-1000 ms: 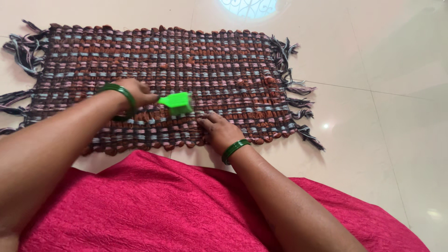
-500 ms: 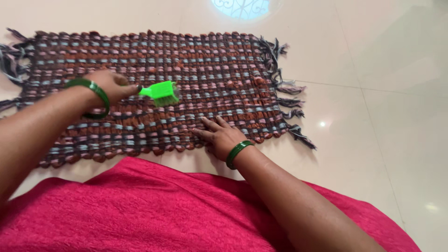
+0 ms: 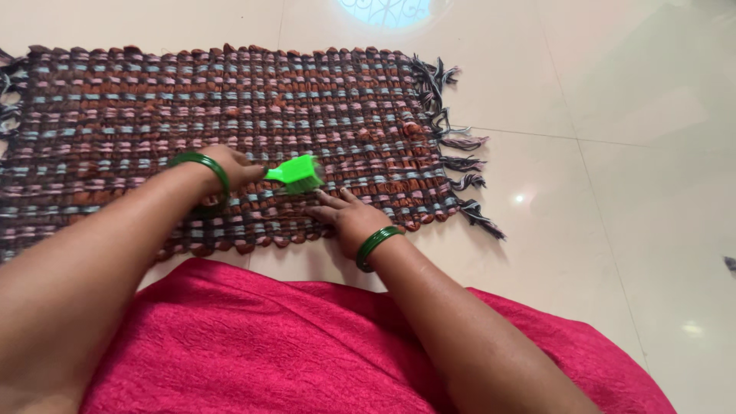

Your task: The person brushes a rectangular woven mat on the floor using a small green handheld brush, moving the brush across the surface and edges by hand.

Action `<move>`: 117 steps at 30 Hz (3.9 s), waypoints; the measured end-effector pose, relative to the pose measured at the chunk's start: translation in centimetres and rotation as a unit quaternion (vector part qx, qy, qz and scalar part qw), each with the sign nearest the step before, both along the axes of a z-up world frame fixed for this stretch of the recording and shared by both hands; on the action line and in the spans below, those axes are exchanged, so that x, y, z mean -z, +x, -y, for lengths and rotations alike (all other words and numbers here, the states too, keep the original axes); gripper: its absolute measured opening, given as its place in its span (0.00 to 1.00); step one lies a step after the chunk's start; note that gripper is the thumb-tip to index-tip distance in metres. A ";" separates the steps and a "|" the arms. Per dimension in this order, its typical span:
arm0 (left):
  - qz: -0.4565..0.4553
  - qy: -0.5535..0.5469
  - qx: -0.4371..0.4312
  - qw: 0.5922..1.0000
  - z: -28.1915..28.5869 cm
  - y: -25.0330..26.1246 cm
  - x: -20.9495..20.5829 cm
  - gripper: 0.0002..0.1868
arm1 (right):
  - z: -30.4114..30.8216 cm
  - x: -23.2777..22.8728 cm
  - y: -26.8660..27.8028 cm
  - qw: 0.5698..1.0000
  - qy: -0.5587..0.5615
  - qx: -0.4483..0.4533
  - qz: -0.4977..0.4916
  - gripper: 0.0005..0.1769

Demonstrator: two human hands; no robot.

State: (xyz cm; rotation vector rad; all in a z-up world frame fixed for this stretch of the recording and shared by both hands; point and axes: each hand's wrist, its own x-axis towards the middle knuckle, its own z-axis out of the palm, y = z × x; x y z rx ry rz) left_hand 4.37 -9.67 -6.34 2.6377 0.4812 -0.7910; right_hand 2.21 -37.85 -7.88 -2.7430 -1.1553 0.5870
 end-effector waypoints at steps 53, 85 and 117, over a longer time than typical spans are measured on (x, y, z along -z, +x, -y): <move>0.014 0.064 -0.041 0.997 -7.6 -0.6 -2.5 0.35 | 1.5 -0.7 2.0 0.995 0.067 0.073 -0.020 0.28; 0.046 0.041 -0.014 0.998 -1.8 2.8 -2.6 0.32 | 5.7 -0.5 3.7 0.993 0.077 0.073 0.057 0.29; 0.085 -0.056 0.025 0.995 9.2 5.6 1.7 0.29 | 7.3 -1.0 4.7 0.985 0.107 0.130 0.042 0.19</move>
